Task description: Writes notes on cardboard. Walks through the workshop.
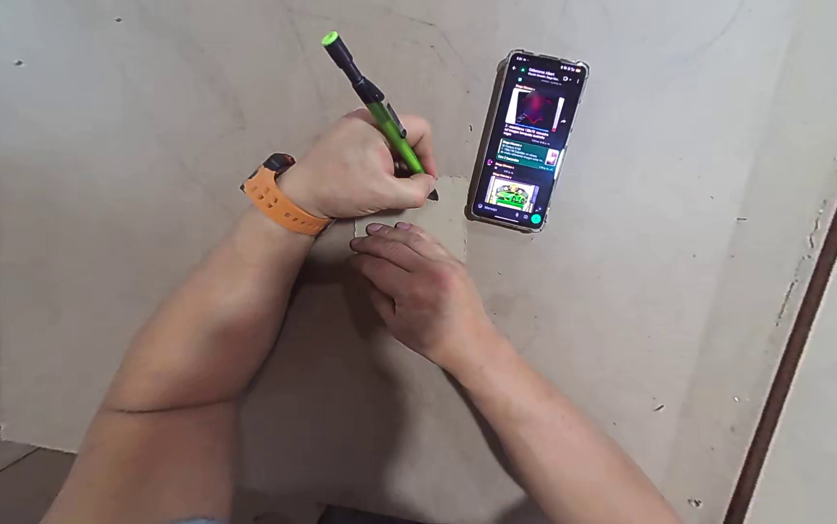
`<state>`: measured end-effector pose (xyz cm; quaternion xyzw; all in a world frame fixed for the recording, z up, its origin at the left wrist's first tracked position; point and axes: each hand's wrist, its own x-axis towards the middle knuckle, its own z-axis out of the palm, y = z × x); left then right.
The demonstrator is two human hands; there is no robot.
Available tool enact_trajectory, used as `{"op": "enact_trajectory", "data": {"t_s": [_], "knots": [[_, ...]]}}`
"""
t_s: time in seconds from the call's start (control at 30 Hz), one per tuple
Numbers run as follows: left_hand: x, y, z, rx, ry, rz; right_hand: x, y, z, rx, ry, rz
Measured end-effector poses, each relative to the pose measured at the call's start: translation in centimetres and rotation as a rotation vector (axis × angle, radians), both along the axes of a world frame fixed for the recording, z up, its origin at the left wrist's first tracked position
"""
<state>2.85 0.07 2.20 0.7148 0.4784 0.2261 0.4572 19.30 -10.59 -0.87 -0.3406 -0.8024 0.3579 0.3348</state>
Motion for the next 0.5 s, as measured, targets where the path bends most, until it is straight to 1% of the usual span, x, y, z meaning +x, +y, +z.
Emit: {"op": "enact_trajectory", "data": {"t_s": [0.27, 0.4, 0.5], "knots": [[-0.08, -0.02, -0.06, -0.026, -0.029, -0.022, 0.0, -0.15, -0.02, -0.001, -0.013, -0.006], [0.04, -0.08, -0.1, -0.005, -0.013, -0.007, 0.09, 0.01, 0.07, 0.006, -0.021, 0.002], [-0.06, -0.17, -0.07, -0.024, -0.045, -0.006, 0.01, -0.12, 0.03, 0.007, -0.017, 0.0]]}}
